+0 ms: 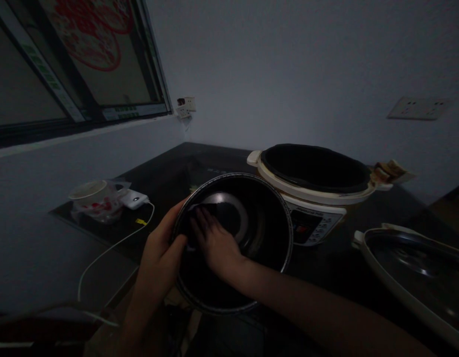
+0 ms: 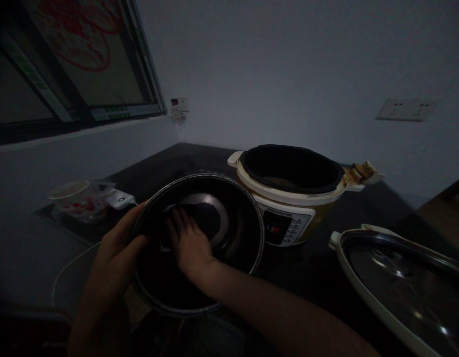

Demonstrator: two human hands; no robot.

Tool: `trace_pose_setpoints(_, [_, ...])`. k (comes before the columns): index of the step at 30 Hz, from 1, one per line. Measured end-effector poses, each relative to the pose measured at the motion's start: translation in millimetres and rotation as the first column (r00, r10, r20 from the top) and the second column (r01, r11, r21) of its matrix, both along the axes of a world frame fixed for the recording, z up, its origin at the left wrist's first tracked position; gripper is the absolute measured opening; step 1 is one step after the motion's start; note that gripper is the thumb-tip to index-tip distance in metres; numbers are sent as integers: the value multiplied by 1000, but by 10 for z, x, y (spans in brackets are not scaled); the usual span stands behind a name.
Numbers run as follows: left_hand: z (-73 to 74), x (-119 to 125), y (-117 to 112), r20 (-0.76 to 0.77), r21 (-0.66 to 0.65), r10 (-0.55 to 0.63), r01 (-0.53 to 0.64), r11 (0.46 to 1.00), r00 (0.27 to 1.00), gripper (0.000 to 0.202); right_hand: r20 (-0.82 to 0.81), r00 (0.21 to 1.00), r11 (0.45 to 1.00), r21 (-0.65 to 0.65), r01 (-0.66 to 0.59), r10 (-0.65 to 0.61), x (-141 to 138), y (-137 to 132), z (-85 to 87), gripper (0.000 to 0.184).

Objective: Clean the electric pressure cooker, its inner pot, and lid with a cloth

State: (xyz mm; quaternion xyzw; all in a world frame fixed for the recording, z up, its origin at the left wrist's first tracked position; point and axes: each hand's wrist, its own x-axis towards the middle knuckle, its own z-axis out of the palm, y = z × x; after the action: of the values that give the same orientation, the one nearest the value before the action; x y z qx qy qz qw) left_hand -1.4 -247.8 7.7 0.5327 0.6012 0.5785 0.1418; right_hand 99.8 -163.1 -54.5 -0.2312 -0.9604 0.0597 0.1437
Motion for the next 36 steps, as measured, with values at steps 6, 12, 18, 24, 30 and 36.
trace_pose_setpoints(6, [-30,-17,-1,-2,-10,3,-3,1000,1000,56,39,967,968,33,250,-251,142,336,154,62])
trace_pose_setpoints(12, [-27,-5,-23,29,-29,-8,9,1000,1000,56,51,968,967,-53,247,-245,240,454,176,84])
trace_pose_setpoints(18, [-12,-1,-7,24,-44,8,-7,999,1000,57,95,978,982,-73,-177,183,261,434,167,75])
trace_pose_setpoints(24, [-45,-39,-5,65,-31,35,-33,999,997,56,249,860,889,-13,-457,445,435,345,164,51])
trace_pose_setpoints(30, [-28,-62,-35,96,-20,52,-51,999,994,55,489,739,855,-29,-518,464,695,399,228,46])
trace_pose_setpoints(36, [24,-35,-25,39,-5,46,-46,999,998,55,422,826,898,57,-436,374,733,302,146,41])
